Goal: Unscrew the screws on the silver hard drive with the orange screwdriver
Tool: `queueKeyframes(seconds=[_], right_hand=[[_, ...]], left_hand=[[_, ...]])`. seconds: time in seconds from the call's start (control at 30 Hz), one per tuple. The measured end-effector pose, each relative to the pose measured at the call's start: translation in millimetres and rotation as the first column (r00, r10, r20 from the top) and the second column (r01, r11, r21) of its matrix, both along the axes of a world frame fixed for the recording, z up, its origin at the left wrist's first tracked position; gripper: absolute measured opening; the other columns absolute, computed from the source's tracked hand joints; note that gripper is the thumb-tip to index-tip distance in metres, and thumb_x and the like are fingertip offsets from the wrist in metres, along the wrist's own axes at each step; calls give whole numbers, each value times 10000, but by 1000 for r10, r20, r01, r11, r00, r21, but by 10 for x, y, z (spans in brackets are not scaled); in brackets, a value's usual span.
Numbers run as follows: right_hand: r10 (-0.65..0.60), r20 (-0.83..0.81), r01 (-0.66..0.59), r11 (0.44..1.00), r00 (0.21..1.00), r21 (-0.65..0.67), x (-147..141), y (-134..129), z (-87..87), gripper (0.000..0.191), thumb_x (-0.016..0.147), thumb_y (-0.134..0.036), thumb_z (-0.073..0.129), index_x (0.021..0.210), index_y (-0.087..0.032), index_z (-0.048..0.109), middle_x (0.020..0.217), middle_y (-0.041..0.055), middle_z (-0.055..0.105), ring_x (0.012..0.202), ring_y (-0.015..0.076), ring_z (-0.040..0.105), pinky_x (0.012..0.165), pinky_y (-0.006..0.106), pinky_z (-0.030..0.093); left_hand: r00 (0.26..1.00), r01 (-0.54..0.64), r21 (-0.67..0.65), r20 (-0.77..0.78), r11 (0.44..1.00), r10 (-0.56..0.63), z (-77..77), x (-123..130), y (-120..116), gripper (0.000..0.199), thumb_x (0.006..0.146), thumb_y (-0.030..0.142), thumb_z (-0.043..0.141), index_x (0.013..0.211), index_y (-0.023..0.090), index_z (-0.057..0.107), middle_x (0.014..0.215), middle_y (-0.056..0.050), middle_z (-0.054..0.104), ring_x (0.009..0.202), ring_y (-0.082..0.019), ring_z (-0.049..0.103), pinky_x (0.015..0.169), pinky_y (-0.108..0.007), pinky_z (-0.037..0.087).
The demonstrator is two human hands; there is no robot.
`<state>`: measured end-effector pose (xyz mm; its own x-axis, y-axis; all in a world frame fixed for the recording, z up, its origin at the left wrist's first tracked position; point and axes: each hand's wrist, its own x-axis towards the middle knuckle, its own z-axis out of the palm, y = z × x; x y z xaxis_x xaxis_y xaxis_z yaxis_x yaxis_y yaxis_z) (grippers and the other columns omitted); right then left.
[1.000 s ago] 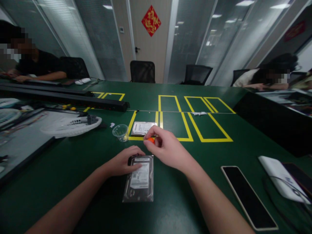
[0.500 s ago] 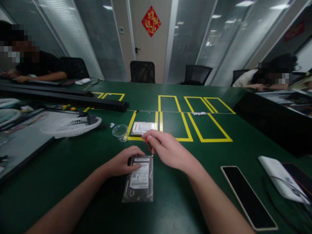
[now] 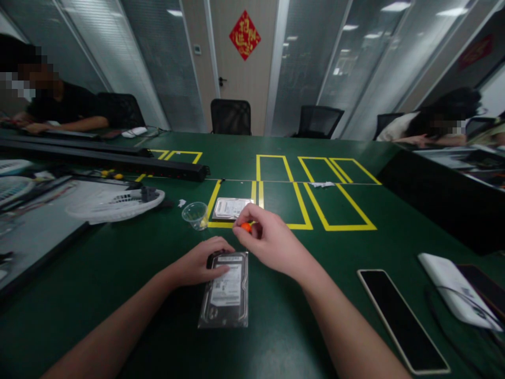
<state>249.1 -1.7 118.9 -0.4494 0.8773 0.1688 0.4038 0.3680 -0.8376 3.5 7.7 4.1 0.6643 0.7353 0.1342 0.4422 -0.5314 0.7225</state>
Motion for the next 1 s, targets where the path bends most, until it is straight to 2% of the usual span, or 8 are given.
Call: queueKeyframes(seconds=[0.1,0.2,0.4,0.53,0.67,0.83,1.0], right_hand=[[17,16,-17,1000,1000,13,4,1,18,97,987,-304,612,999,-212,640,856,12,665,685,137,567,596,293,411],[47,37,-46,998,998,-33,13,10,15,164,1015,-349,574,1011,-215,668,884,19,673,697,140,595,609,288,433],[70,36,-66,994,997,-88,21,15,4,284,1083,-344,403,1158,-225,649,863,22,673,705,147,636,671,305,477],[57,19,-55,996,998,-73,16,24,-11,199,1045,-351,511,1107,-219,646,863,24,680,750,160,644,685,307,479],[53,19,-52,996,998,-66,4,18,-20,167,988,-364,621,1056,-212,638,881,27,697,727,157,624,629,299,449],[47,-8,-47,997,999,-69,-12,-1,-18,139,982,-333,624,1030,-203,614,854,18,685,653,134,580,579,291,414],[61,-9,-61,997,998,-37,-10,3,-10,140,1011,-327,572,1041,-210,642,910,30,685,690,140,588,592,283,428]], left_hand=[[1000,-3,5,7,1000,3,-14,-2,6,341,886,286,713,1217,234,648,1160,-59,639,1072,-234,602,940,-370,499],[1000,1,6,8,1000,-1,-14,-1,7,345,885,283,715,1219,235,647,1157,-56,642,1069,-233,604,944,-370,497],[1000,0,7,-5,1000,0,-17,2,3,337,881,280,715,1209,233,652,1150,-59,647,1062,-237,605,934,-371,497],[1000,0,8,1,1000,0,-29,0,7,339,885,285,711,1215,235,650,1156,-63,645,1079,-241,603,951,-378,494],[1000,-5,5,1,1000,5,-19,1,6,347,886,297,711,1221,234,650,1160,-64,644,1084,-242,605,959,-380,496],[1000,-5,5,-7,1000,5,0,5,4,344,886,289,710,1219,229,650,1157,-63,644,1076,-237,608,953,-374,502],[1000,-3,5,-1,1000,3,4,4,1,343,883,288,706,1216,229,652,1163,-68,647,1080,-245,608,956,-384,500]])
